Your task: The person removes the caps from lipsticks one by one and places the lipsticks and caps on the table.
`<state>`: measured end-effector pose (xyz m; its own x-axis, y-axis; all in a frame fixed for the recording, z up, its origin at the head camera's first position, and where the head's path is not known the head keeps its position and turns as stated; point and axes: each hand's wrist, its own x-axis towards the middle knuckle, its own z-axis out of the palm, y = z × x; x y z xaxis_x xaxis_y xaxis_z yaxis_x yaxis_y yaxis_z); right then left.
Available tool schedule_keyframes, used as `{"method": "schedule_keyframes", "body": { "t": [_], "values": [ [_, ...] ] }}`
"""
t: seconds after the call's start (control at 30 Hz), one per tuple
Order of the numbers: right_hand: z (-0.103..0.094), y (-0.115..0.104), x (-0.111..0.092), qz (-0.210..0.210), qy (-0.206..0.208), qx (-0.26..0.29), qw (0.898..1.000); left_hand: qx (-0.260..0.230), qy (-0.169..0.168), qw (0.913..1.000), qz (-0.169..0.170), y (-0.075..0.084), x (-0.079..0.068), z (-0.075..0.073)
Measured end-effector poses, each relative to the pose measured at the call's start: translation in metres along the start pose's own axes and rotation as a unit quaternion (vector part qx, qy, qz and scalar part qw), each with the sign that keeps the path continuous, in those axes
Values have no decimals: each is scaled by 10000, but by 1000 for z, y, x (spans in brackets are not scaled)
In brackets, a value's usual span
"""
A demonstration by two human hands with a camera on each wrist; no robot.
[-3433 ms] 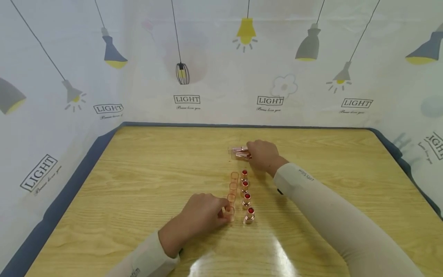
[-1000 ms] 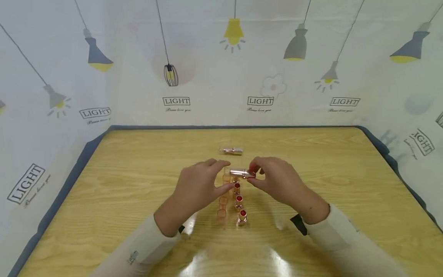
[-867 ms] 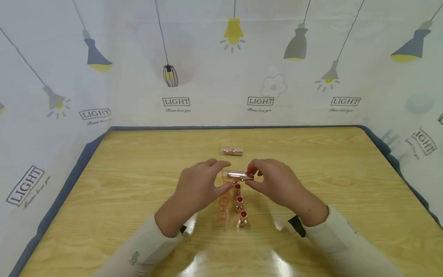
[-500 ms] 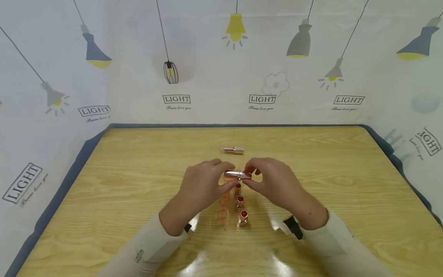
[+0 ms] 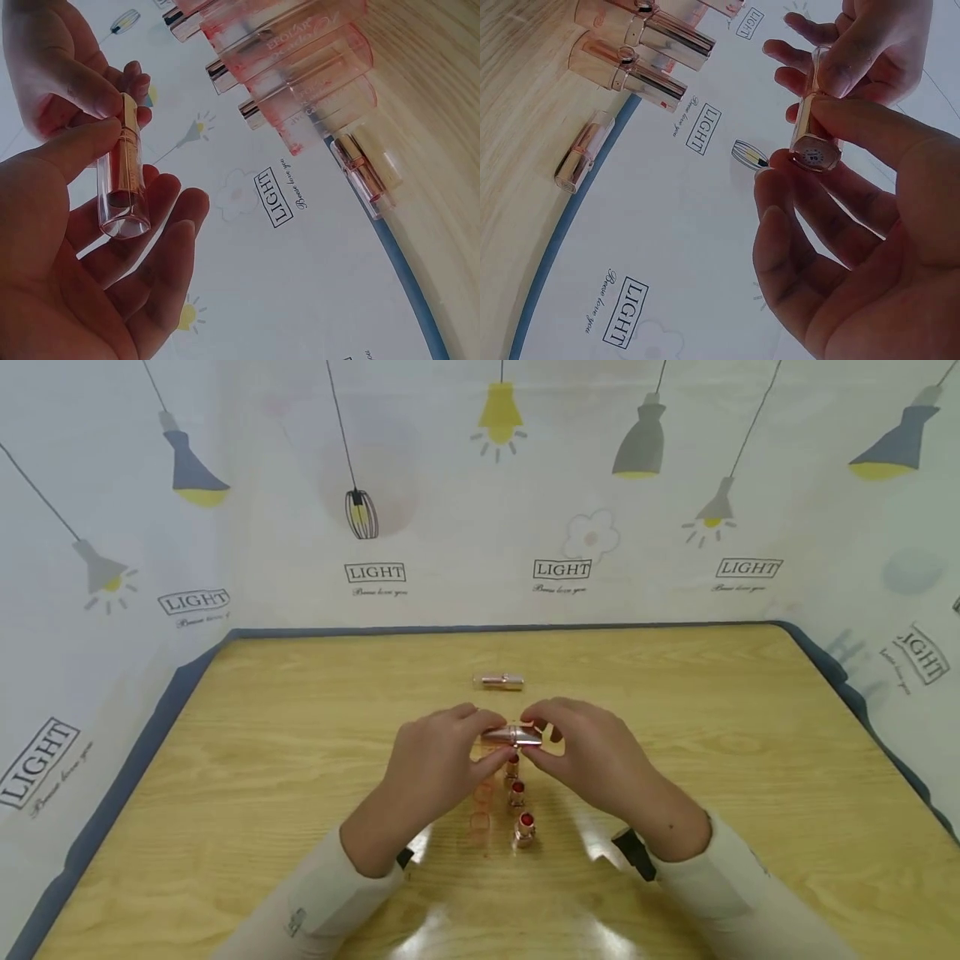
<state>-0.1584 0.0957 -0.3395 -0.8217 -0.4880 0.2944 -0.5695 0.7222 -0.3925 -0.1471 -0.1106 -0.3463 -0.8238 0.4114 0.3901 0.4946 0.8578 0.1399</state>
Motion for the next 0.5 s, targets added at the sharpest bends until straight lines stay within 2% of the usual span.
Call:
{"method": "schedule_keyframes", "body": {
  "t": [0.1,0.33,0.5],
  "values": [
    [0,-1,0,-65,67,-67,9999,32,28,10000,16,0,1,-1],
    [4,-1,-2,-75,86,25,9999,38,-139,9999,-85,1,-1,-1],
    [5,-1,1,-111,166,34,9998,31,-53,9998,-164,0,-2,-1]
  ]
}}
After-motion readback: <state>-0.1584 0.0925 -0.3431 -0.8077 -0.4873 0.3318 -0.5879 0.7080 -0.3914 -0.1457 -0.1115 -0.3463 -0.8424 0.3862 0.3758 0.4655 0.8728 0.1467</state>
